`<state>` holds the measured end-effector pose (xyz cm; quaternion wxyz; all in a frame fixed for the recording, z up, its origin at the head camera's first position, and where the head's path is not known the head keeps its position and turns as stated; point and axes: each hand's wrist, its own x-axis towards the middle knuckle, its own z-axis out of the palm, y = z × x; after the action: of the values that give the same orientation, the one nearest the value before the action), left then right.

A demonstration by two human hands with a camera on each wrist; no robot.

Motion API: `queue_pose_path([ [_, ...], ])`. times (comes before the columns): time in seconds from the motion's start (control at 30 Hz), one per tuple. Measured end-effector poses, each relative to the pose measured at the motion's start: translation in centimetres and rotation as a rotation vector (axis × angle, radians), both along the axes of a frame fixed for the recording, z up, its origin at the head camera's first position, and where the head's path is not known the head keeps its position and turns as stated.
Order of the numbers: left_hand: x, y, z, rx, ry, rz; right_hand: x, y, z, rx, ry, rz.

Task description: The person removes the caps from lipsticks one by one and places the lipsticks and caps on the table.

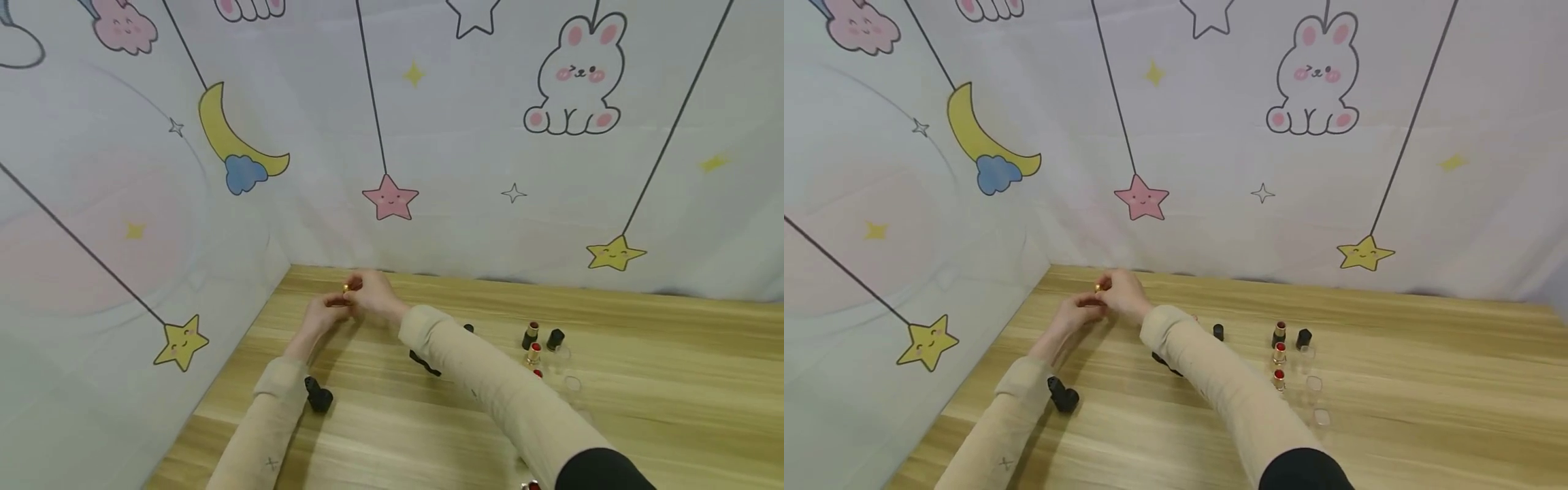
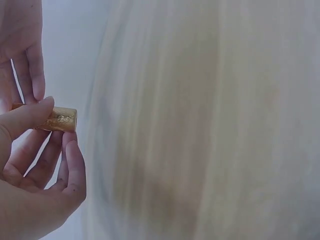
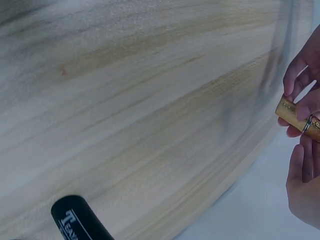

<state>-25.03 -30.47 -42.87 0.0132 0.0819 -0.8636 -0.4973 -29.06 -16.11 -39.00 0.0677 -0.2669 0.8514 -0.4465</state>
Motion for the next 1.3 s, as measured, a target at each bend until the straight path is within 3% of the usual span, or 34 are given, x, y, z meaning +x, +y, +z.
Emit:
queue_pose_path([
  [0.2,1.1,0.6,1.3,0.089,-0.001,-0.018,0.7,0.8,1.5,-0.017,0.003,0.005],
  [0.53,3.4,1.8,3.2,0.158,-0.028,-0.056,2.7,3.2,4.0,-0.053,0.010,0.039],
  [0.73,4.8,2.6,4.6,0.135,0.011,-0.103,4.1,5.0,5.4,-0.072,0.018,0.072],
  [0.93,5.6,4.2,5.8,0.116,0.004,-0.170,5.1,7.3,6.1,-0.110,0.004,0.085],
  [1.1,6.2,5.4,6.2,0.082,0.016,-0.238,6.1,9.5,6.3,-0.116,-0.026,0.105],
  [1.3,7.2,6.7,5.5,0.060,0.011,-0.323,7.0,11.6,5.8,-0.119,-0.054,0.137],
])
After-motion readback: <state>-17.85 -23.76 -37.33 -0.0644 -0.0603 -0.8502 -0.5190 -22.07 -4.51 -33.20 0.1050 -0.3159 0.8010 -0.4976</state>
